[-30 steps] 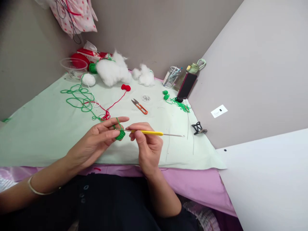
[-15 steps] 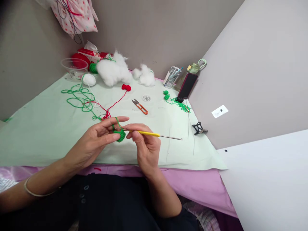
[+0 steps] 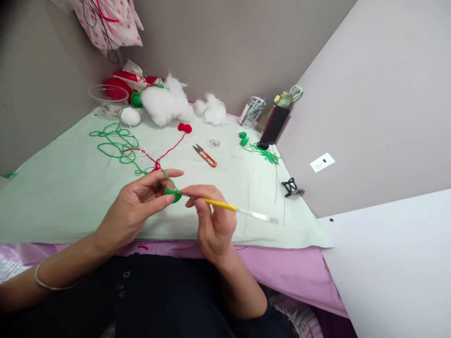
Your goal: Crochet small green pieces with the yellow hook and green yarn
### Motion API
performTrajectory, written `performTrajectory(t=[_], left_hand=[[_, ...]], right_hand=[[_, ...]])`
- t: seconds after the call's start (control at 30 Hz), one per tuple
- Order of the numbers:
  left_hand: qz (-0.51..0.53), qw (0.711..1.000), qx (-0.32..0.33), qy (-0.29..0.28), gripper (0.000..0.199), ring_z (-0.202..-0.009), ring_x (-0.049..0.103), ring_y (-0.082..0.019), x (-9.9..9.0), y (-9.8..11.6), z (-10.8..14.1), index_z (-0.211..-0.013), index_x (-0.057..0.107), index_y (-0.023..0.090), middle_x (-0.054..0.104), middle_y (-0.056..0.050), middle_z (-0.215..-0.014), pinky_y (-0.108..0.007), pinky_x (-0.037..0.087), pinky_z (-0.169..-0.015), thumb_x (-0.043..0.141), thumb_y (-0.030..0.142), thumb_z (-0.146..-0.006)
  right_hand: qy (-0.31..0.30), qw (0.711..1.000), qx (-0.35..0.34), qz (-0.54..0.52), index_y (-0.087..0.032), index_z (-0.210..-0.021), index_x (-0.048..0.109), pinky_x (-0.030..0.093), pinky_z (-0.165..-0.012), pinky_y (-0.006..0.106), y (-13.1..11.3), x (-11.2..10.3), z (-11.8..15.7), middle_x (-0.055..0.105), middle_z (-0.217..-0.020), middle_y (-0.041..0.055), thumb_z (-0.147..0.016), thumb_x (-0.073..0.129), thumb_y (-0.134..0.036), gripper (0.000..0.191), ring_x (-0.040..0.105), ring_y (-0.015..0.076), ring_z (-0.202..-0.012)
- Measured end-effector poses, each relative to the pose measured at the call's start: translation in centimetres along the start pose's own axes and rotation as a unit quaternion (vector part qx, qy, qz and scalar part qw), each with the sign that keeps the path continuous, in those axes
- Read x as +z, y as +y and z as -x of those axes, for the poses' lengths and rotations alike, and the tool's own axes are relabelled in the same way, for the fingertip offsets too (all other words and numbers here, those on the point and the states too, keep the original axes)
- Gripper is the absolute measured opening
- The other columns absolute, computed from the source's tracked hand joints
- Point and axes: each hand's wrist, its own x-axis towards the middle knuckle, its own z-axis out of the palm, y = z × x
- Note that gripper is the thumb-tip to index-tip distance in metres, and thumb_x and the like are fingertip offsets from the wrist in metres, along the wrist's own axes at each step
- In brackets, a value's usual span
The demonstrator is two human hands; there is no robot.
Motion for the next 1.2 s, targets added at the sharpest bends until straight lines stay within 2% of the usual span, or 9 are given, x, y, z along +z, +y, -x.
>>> performTrajectory(t=[0.1, 0.17, 0.3, 0.47, 0.67, 0.8, 0.9, 1.0, 1.2], left_hand=[[0.006, 1.000, 0.006, 0.026, 0.042, -0.085, 0.059, -0.012, 0.5, -0.1, 0.0, -0.126, 0.078, 0.027, 0.063, 0.003, -0.084, -0.024, 0.047, -0.087, 0.084, 0.019, -0.085], [0.068, 0.997, -0.047, 0.005, 0.048, -0.081, 0.058, -0.011, 0.7, 0.0, -0.1, -0.128, 0.077, 0.026, 0.063, 0.004, -0.080, -0.024, 0.048, -0.084, 0.087, 0.021, -0.082], [0.197, 0.965, -0.169, -0.032, 0.042, -0.081, 0.058, -0.011, 0.5, 0.4, -0.6, -0.121, 0.081, 0.020, 0.067, 0.000, -0.086, -0.023, 0.049, -0.079, 0.089, 0.026, -0.080], [0.187, 0.972, -0.132, -0.047, 0.035, -0.081, 0.060, -0.008, 0.4, 0.7, -0.6, -0.117, 0.084, 0.023, 0.068, 0.002, -0.084, -0.019, 0.048, -0.080, 0.087, 0.021, -0.082], [0.156, 0.983, -0.089, -0.023, 0.038, -0.087, 0.064, -0.009, 0.8, 0.0, -0.4, -0.119, 0.083, 0.030, 0.072, 0.003, -0.085, -0.020, 0.049, -0.087, 0.088, 0.022, -0.083], [0.219, 0.963, -0.151, -0.031, 0.033, -0.088, 0.063, -0.011, 0.8, -0.1, -0.9, -0.115, 0.084, 0.024, 0.073, -0.001, -0.092, -0.020, 0.051, -0.083, 0.087, 0.024, -0.083], [0.252, 0.951, -0.178, -0.020, 0.019, -0.087, 0.060, -0.011, 0.7, 0.1, -1.1, -0.100, 0.087, 0.018, 0.071, -0.003, -0.094, -0.020, 0.053, -0.081, 0.086, 0.021, -0.082], [0.238, 0.959, -0.153, -0.017, 0.021, -0.084, 0.059, -0.009, 0.6, 0.3, -1.0, -0.104, 0.086, 0.020, 0.068, -0.001, -0.090, -0.019, 0.052, -0.081, 0.085, 0.020, -0.083], [0.189, 0.972, -0.134, -0.044, 0.032, -0.084, 0.058, -0.010, 0.8, 0.3, -0.6, -0.118, 0.083, 0.026, 0.068, 0.001, -0.087, -0.020, 0.048, -0.083, 0.083, 0.020, -0.086]], right_hand=[[-0.017, 0.980, -0.130, 0.151, -0.026, -0.119, 0.073, 0.063, -0.077, 0.035, 0.3, 0.7, 0.9, 0.078, -0.104, 0.0062, -0.101, 0.060, -0.014, 0.025, 0.074, 0.0195, -0.091], [0.012, 0.970, -0.155, 0.189, -0.028, -0.119, 0.076, 0.063, -0.077, 0.035, 0.6, 1.1, 1.3, 0.076, -0.107, 0.0064, -0.096, 0.066, -0.009, 0.031, 0.073, 0.0196, -0.094], [0.060, 0.993, -0.075, 0.070, -0.030, -0.116, 0.076, 0.062, -0.069, 0.035, 0.7, 0.9, 1.0, 0.075, -0.101, 0.0047, -0.102, 0.058, -0.014, 0.028, 0.072, 0.0172, -0.082], [0.045, 0.986, 0.078, -0.139, -0.026, -0.105, 0.076, 0.057, -0.058, 0.029, 0.6, 0.5, -0.3, 0.075, -0.094, 0.0031, -0.106, 0.055, -0.027, 0.021, 0.065, 0.0123, -0.066], [0.033, 0.999, 0.016, -0.010, -0.027, -0.111, 0.078, 0.060, -0.064, 0.031, 0.5, 1.2, 0.2, 0.077, -0.097, 0.0037, -0.103, 0.060, -0.018, 0.022, 0.070, 0.0142, -0.075], [0.031, 0.990, -0.088, 0.103, -0.030, -0.116, 0.079, 0.064, -0.076, 0.035, 0.7, 0.9, 0.5, 0.078, -0.107, 0.0061, -0.097, 0.068, -0.014, 0.028, 0.075, 0.0197, -0.094], [0.065, 0.998, 0.014, -0.013, -0.030, -0.112, 0.080, 0.060, -0.066, 0.032, 0.9, 0.5, 0.2, 0.077, -0.097, 0.0034, -0.102, 0.062, -0.020, 0.023, 0.070, 0.0147, -0.074], [0.088, 0.974, 0.124, -0.167, -0.031, -0.103, 0.080, 0.053, -0.060, 0.028, 1.0, 0.3, -0.2, 0.075, -0.091, 0.0003, -0.104, 0.060, -0.027, 0.020, 0.062, 0.0101, -0.063], [0.031, 0.961, 0.164, -0.221, -0.030, -0.103, 0.081, 0.051, -0.065, 0.028, 1.0, 0.8, -0.1, 0.074, -0.094, 0.0005, -0.101, 0.066, -0.031, 0.015, 0.062, 0.0105, -0.070]])
